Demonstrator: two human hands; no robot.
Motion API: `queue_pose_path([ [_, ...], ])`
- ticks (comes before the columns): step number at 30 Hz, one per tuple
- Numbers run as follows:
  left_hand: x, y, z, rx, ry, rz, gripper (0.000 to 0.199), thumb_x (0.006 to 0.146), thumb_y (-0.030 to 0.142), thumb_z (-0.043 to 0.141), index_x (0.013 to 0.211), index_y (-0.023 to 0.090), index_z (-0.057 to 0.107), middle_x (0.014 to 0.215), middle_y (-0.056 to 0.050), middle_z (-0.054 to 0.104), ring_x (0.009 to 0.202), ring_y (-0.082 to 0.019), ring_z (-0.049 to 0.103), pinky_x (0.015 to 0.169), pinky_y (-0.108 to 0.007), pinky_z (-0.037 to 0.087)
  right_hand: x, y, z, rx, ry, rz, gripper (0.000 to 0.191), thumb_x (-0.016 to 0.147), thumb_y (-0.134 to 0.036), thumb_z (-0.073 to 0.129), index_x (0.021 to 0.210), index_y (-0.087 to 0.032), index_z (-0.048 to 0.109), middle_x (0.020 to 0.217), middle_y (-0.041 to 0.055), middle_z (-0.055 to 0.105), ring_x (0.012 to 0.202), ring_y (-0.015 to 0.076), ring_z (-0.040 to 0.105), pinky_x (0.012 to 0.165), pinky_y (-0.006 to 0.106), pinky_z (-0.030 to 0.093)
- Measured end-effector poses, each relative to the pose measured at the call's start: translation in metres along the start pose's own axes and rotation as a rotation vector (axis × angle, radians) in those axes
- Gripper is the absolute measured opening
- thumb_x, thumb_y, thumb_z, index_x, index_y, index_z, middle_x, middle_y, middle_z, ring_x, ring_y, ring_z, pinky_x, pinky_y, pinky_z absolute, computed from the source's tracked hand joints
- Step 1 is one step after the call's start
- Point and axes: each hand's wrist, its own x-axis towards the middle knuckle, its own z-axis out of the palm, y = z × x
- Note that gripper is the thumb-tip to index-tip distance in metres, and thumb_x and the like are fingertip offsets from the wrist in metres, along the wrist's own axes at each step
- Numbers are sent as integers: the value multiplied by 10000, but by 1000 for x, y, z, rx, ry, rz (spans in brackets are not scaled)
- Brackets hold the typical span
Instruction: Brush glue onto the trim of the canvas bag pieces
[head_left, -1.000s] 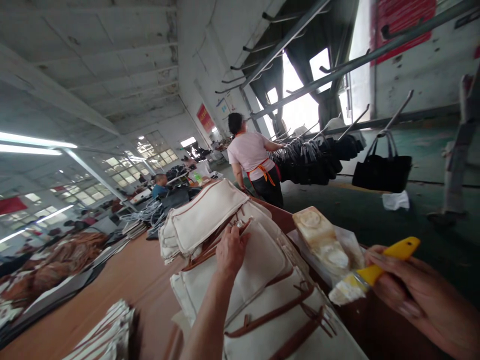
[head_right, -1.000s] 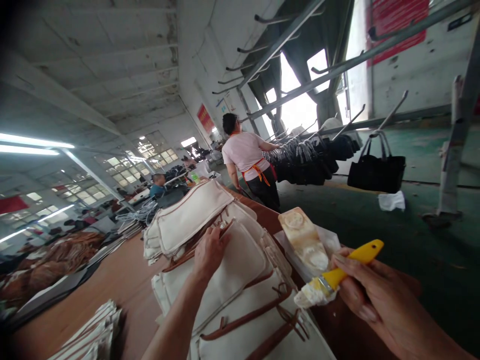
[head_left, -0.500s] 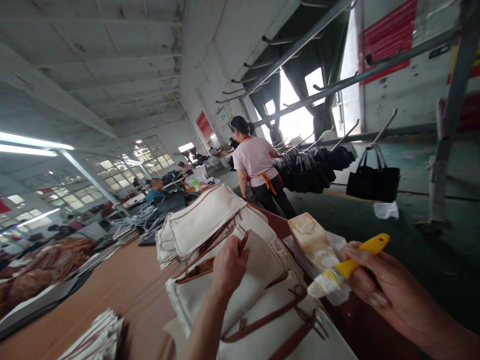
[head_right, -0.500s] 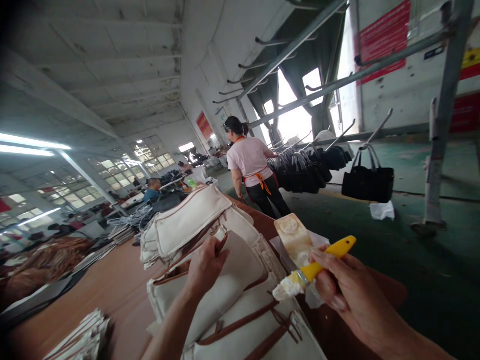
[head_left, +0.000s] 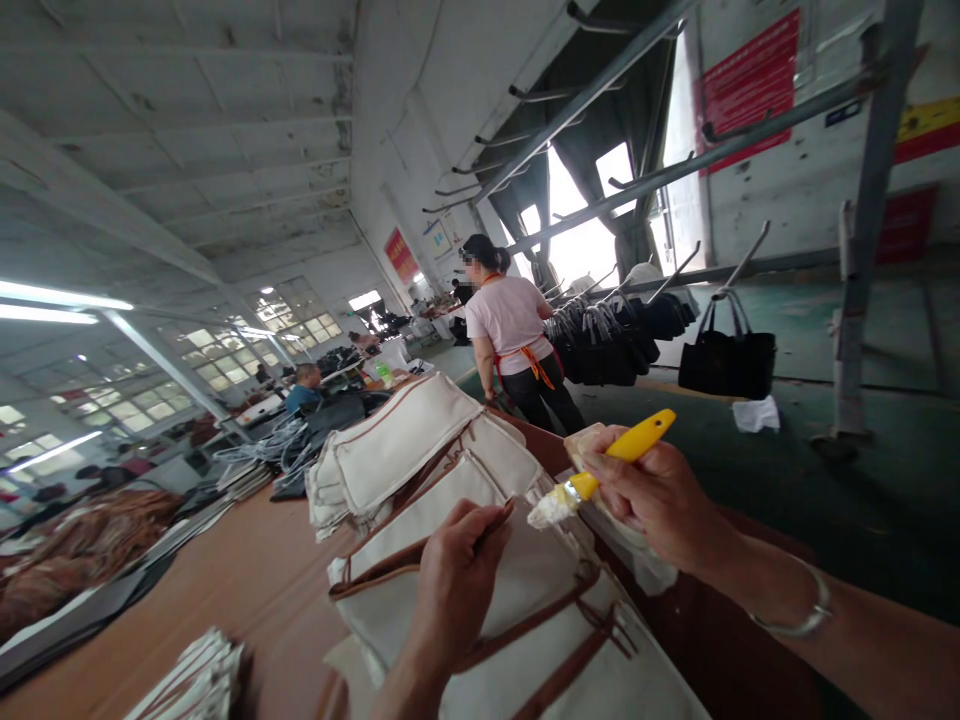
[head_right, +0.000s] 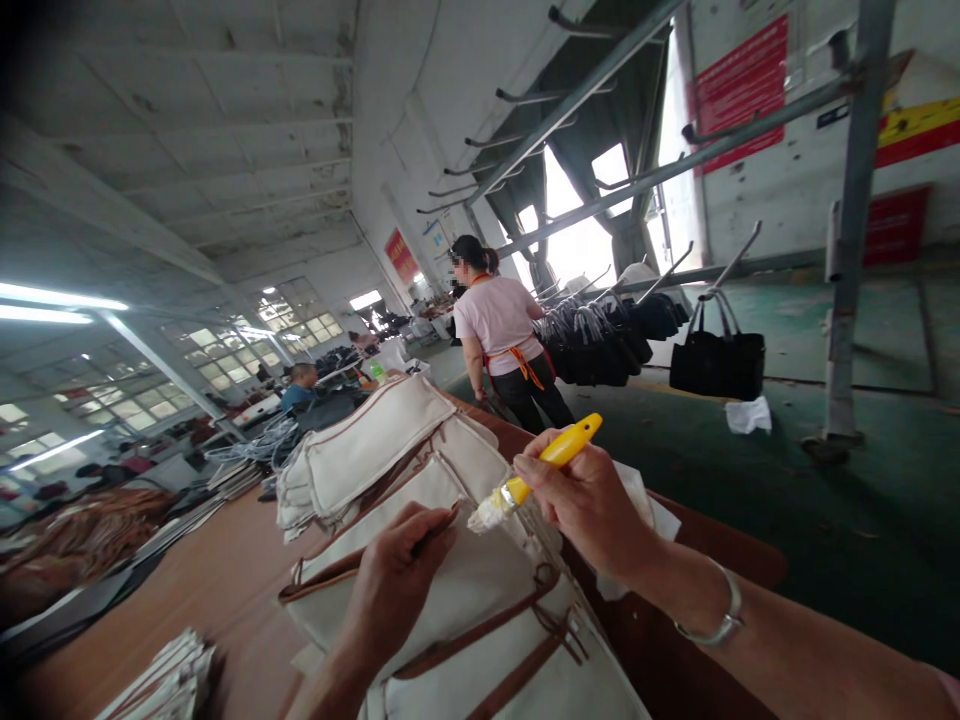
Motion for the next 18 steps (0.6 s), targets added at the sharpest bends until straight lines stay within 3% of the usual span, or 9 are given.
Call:
queue_pose_path([
  [7, -16, 11, 6, -106, -48, -19, 180, 920, 303, 573, 922, 220, 733, 817, -9, 579, 735, -132, 553, 649, -222, 410, 5, -13, 2, -279, 33, -121, 255, 943, -422, 585, 872, -178, 594, 529, -53, 431, 476, 105, 393, 472, 237, 329],
  [9, -18, 10, 6, -131, -47, -30, 182, 914, 308, 584, 953, 221, 740, 821, -11, 585, 744, -133, 556, 649, -217, 416, 2, -16, -1, -256, 52, -126, 252, 949, -419, 580, 872, -179, 587, 525, -59, 423, 467, 100, 384, 464, 232, 323],
  [14, -23, 14, 10, -132, -61, -40, 171, 909, 297, 598, 954, 218, 743, 820, -13, 601, 740, -124, 570, 630, -194, 426, -9, -11, -3, -202, -38, -95, 275, 940, -430, 597, 841, -174, 578, 518, -63, 421, 443, 90, 362, 430, 223, 300],
  [18, -37, 13, 21, -119, -21, 37, 167, 918, 290, 582, 915, 216, 732, 817, -21, 611, 698, -114, 582, 589, -178, 442, -5, -8, -8, -201, 72, -125, 268, 935, -417, 610, 829, -173, 573, 518, -62, 433, 449, 86, 374, 441, 217, 307],
])
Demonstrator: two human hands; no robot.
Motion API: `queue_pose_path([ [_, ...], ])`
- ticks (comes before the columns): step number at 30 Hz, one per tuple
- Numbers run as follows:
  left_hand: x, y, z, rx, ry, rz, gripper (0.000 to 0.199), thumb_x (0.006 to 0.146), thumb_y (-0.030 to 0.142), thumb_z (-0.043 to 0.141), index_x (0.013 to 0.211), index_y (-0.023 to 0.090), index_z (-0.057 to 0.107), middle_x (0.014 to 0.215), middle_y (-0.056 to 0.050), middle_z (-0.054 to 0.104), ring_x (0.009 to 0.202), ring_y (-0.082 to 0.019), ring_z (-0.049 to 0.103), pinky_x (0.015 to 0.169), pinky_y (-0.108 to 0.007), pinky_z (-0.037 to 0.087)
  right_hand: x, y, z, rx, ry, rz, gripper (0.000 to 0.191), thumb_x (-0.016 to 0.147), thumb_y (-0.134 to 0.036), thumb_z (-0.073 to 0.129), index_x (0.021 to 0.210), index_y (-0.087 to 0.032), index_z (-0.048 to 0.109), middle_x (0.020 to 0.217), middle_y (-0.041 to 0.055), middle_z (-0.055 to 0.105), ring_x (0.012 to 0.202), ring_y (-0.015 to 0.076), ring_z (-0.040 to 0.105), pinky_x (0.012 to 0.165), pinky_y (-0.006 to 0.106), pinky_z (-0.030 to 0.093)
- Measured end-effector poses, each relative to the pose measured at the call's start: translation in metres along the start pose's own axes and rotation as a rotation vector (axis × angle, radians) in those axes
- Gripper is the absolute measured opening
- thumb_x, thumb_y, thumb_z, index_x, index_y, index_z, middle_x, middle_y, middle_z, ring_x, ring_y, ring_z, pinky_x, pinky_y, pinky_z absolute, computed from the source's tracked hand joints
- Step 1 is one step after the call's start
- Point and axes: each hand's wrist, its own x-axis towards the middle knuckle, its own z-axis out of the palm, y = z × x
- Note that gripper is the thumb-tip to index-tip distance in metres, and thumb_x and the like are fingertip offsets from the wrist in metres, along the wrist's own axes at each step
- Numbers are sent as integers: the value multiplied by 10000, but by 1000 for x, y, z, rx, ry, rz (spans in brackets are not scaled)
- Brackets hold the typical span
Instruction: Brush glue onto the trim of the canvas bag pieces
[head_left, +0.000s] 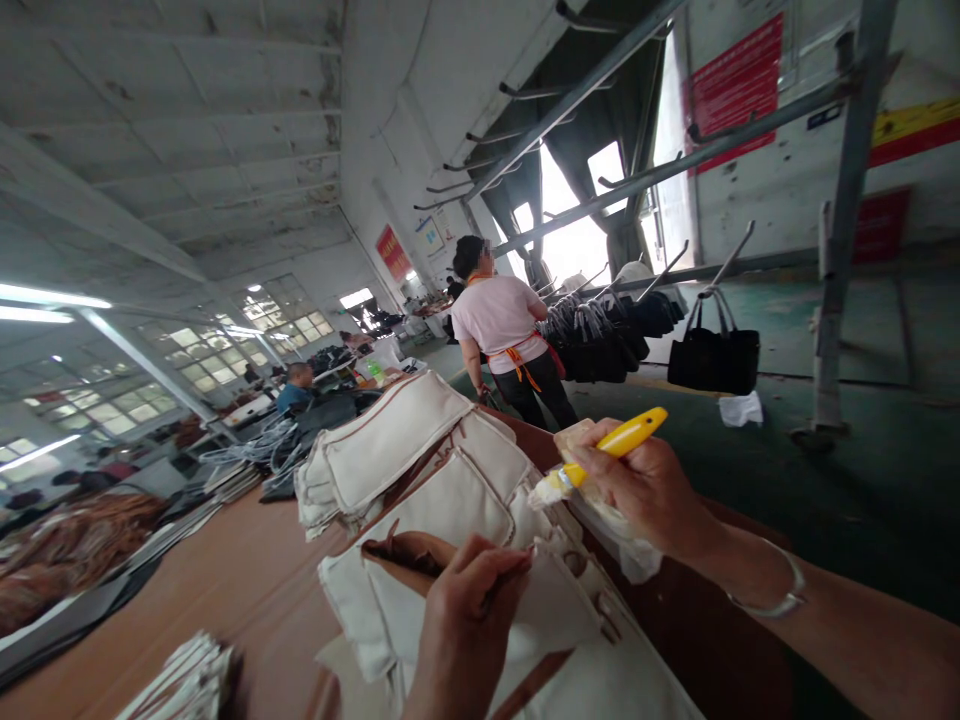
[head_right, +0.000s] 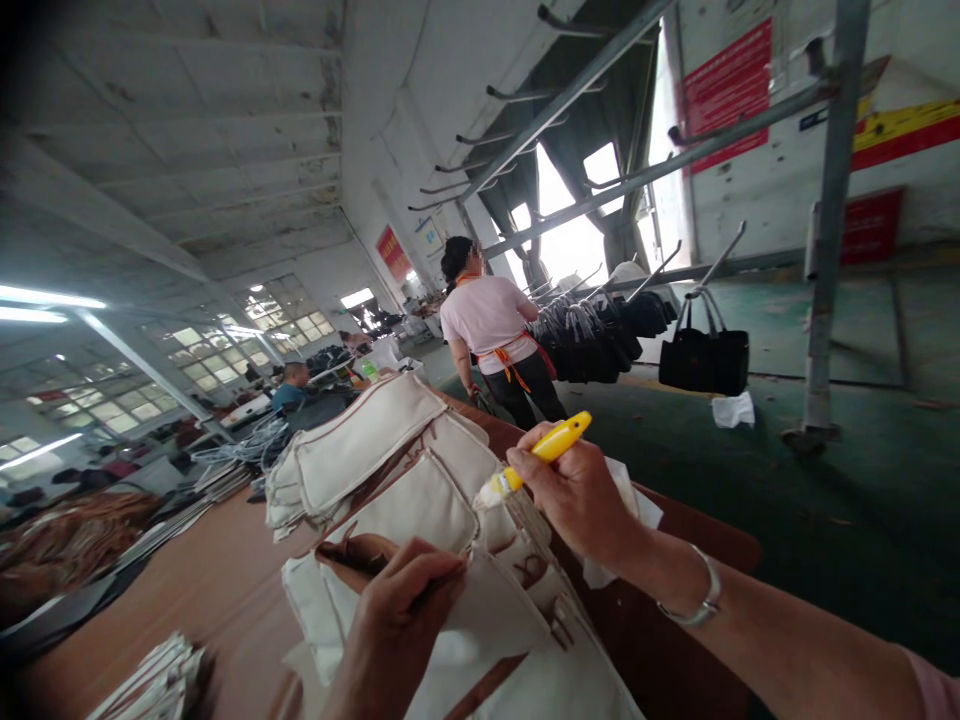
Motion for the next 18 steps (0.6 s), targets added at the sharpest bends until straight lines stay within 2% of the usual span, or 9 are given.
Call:
queue_pose_path([
  [2, -9, -4, 5, 42, 24, 90, 148, 922, 279, 578, 907, 219, 712, 840, -25, 623, 720, -114, 603, 619, -178, 467, 4, 1, -4, 73, 24, 42, 266, 938, -419, 605, 830, -182, 549, 485, -78, 408, 417, 77, 325, 414, 212, 262],
  [5, -19, -10, 10, 149, 45, 217, 77, 919, 209, 583, 907, 219, 658, 843, -14, 623, 735, -105, 617, 662, -178, 483, 3, 2, -4, 145, -58, 125, 276, 931, -432, 614, 836, -184, 536, 464, -91, 385, 400, 69, 280, 402, 208, 223],
  [9, -25, -14, 10, 238, 63, 284, 105, 915, 124, 562, 894, 216, 606, 813, 3, 605, 722, -98, 620, 662, -178, 483, -10, -3, -2, 114, -296, 235, 294, 940, -438, 592, 821, -174, 541, 478, -84, 388, 417, 69, 306, 417, 209, 232],
  [12, -27, -15, 8, 250, 30, 306, 129, 917, 107, 546, 921, 219, 611, 838, -6, 615, 753, -106, 634, 687, -189, 497, -17, -14, -9, 129, -462, 304, 288, 935, -416, 593, 792, -176, 522, 495, -80, 394, 415, 64, 304, 416, 215, 208],
  [14, -28, -16, 9, 254, 21, 310, 122, 923, 119, 543, 924, 218, 614, 832, -7, 610, 742, -106, 629, 677, -191, 495, -18, -21, -15, 127, -442, 296, 268, 931, -398, 599, 800, -176, 525, 505, -80, 397, 422, 62, 306, 422, 215, 209],
  [18, -27, -18, 13, 276, 17, 287, 85, 931, 159, 549, 904, 209, 612, 800, -3, 595, 691, -102, 606, 632, -191, 473, -19, -22, -15, 75, -222, 216, 297, 926, -428, 602, 795, -168, 543, 481, -83, 383, 431, 67, 312, 433, 212, 239],
])
